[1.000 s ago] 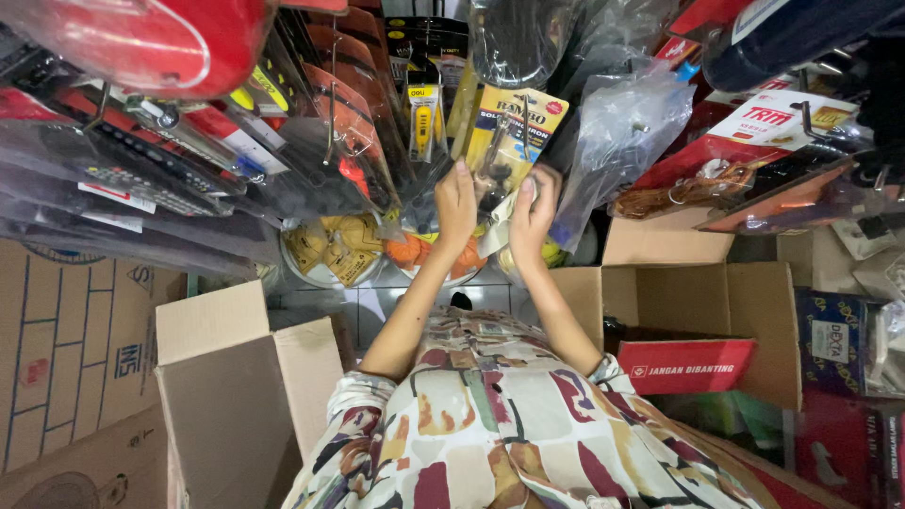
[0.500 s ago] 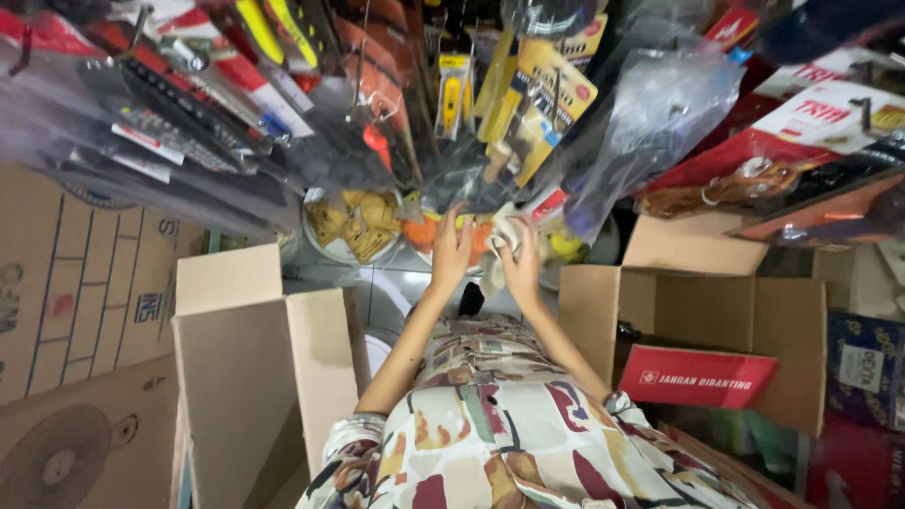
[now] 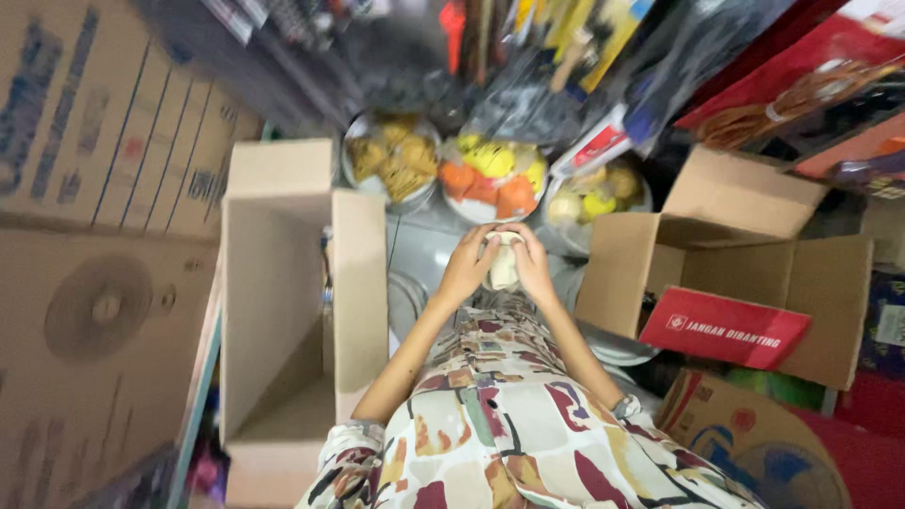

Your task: The person wipes various packaged hardware items, including soldering irons and tools, with a cloth and organizes them into cardboard boxes.

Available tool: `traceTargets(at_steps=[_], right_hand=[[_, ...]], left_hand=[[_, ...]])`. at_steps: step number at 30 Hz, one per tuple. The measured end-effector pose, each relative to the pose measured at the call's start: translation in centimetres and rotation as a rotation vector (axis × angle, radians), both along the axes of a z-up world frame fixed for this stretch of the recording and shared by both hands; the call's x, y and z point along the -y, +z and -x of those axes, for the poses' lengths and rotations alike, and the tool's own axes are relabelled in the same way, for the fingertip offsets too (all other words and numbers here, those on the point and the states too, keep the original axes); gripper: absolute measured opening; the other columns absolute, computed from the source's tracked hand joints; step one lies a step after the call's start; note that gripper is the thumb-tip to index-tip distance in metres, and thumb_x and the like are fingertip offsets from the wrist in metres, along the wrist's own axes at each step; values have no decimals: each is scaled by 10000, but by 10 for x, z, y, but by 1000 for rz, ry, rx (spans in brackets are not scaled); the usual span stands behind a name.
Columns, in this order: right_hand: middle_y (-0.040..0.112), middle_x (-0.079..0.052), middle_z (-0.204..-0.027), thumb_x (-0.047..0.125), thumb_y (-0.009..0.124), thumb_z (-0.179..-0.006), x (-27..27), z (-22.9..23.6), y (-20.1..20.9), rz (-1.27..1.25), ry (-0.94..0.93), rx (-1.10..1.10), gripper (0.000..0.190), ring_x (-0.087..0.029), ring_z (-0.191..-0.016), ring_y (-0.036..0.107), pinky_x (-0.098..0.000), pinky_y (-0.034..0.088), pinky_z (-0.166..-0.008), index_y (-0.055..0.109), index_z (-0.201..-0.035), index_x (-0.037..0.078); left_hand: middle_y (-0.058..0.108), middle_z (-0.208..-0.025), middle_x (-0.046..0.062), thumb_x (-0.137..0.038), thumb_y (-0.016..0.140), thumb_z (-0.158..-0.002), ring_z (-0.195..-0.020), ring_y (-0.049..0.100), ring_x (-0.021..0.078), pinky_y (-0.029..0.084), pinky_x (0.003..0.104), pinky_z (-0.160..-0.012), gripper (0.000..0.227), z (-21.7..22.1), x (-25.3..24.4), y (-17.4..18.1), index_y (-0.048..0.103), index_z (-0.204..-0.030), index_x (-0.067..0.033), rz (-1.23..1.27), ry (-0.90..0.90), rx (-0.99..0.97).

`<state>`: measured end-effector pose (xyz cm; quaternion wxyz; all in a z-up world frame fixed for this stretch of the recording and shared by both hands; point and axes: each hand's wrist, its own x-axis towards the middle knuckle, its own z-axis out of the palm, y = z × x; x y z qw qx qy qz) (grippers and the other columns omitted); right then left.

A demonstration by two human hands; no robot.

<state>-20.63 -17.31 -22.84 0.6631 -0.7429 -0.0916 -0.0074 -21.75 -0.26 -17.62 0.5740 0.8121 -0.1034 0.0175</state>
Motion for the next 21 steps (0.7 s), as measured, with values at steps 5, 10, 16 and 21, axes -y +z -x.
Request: traceTargets(at_steps=[5,10,16,21], right_hand=[[698,-65,-1094,97,432,-1011,-29,93,14,-129,65,-117,279,-134,-1004,638,-278,508,-903,643,-1168,4],[669,-50,-1098,112,464,-1038,-51,171,35,-152,92,-181,250,-125,-998,617,-271,502,-885,608,-1213,7],[614,-22,-1028,230,449,-1086,-62,201,66,-67,219,-235,319,-104,-919,550,-260,460,-819,580,-1298,31],[648,-6,-1007,393,410,-1110,-69,190,42,-49,506,-155,435,-91,-932,577,-253,474,-852,641,-1158,27]], left_hand=[[728,-990,176,-274,610,-1009,-894,688,264,532,348,-794,334,118,-33,-2,645,-1219,-17,164,129,-207],[684,-749,132,-262,645,-990,-634,615,130,486,314,-592,279,190,-48,5,695,-1113,-16,99,232,-249],[634,-707,93,-240,647,-1015,-649,551,85,462,303,-578,259,241,-53,41,673,-1095,6,248,288,-197],[629,-682,73,-209,653,-1002,-615,498,87,413,311,-542,243,273,-57,55,693,-1099,11,245,425,-228]])
